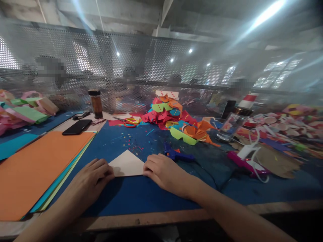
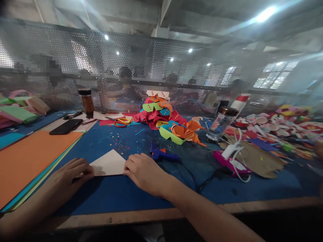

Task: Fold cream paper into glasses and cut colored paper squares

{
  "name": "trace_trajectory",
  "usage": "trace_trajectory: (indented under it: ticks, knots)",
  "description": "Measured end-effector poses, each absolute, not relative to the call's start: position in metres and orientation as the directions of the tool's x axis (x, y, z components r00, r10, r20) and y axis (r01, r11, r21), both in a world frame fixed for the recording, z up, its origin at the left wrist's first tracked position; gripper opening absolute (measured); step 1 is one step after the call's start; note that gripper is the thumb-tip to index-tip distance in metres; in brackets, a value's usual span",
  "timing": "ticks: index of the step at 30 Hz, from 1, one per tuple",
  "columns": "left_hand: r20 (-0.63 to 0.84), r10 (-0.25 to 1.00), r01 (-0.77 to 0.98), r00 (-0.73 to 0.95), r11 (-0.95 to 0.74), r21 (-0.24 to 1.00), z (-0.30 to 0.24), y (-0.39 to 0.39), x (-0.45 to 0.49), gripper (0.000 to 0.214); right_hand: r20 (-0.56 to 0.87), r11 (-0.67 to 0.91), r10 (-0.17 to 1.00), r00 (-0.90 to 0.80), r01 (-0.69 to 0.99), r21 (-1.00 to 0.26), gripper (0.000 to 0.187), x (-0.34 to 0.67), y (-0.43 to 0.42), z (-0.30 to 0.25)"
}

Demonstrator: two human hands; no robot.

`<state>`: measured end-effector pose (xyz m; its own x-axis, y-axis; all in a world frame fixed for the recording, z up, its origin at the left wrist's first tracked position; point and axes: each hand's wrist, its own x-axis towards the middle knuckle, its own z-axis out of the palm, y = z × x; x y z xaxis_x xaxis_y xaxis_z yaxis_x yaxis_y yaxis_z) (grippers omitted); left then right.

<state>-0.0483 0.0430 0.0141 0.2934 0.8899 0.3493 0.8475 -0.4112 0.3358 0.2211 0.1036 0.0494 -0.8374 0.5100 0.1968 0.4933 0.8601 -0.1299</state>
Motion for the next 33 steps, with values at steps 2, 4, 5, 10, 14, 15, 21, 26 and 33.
trace_trajectory:
  ticks: [2, 4, 5, 10, 14, 15, 21, 26, 33]
  knots:
    - [0.336, 0.900, 0.843, 0.278, -0.396, 0.364, 0.013, 0.045, -0.049, 0.025, 0.190, 0.851, 0.524, -0.830, 0.501, -0.157, 0.017, 0.221, 0.104, 0.049]
    - [0.331, 0.908, 0.838, 0.256, -0.379, 0.392, 0.012, 0.046, -0.050, 0.024, 0.190, 0.841, 0.538, -0.821, 0.511, -0.175, 0.017, 0.220, 0.105, 0.049]
    - [0.328, 0.914, 0.838, 0.239, -0.365, 0.406, 0.012, 0.047, -0.050, 0.024, 0.189, 0.836, 0.546, -0.816, 0.517, -0.182, 0.017, 0.220, 0.105, 0.049]
    - [0.283, 0.948, 0.849, 0.147, -0.268, 0.456, 0.016, 0.050, -0.048, 0.019, 0.155, 0.798, 0.594, -0.789, 0.555, -0.233, 0.016, 0.218, 0.105, 0.053]
    - [0.236, 0.966, 0.858, 0.107, -0.209, 0.469, 0.020, 0.052, -0.047, 0.016, 0.148, 0.770, 0.628, -0.764, 0.582, -0.262, 0.015, 0.216, 0.105, 0.056]
    - [0.226, 0.968, 0.859, 0.107, -0.205, 0.469, 0.021, 0.053, -0.047, 0.017, 0.151, 0.762, 0.638, -0.755, 0.590, -0.265, 0.014, 0.216, 0.105, 0.055]
    - [0.174, 0.979, 0.853, 0.107, -0.180, 0.489, 0.018, 0.055, -0.050, 0.019, 0.170, 0.736, 0.671, -0.722, 0.620, -0.271, 0.012, 0.214, 0.105, 0.050]
    - [0.227, 0.968, 0.852, 0.104, -0.204, 0.482, 0.014, 0.053, -0.053, 0.020, 0.186, 0.738, 0.670, -0.719, 0.618, -0.272, 0.011, 0.214, 0.104, 0.048]
    - [0.275, 0.954, 0.831, 0.116, -0.245, 0.500, 0.016, 0.047, -0.053, 0.021, 0.188, 0.727, 0.681, -0.708, 0.623, -0.289, 0.009, 0.215, 0.105, 0.048]
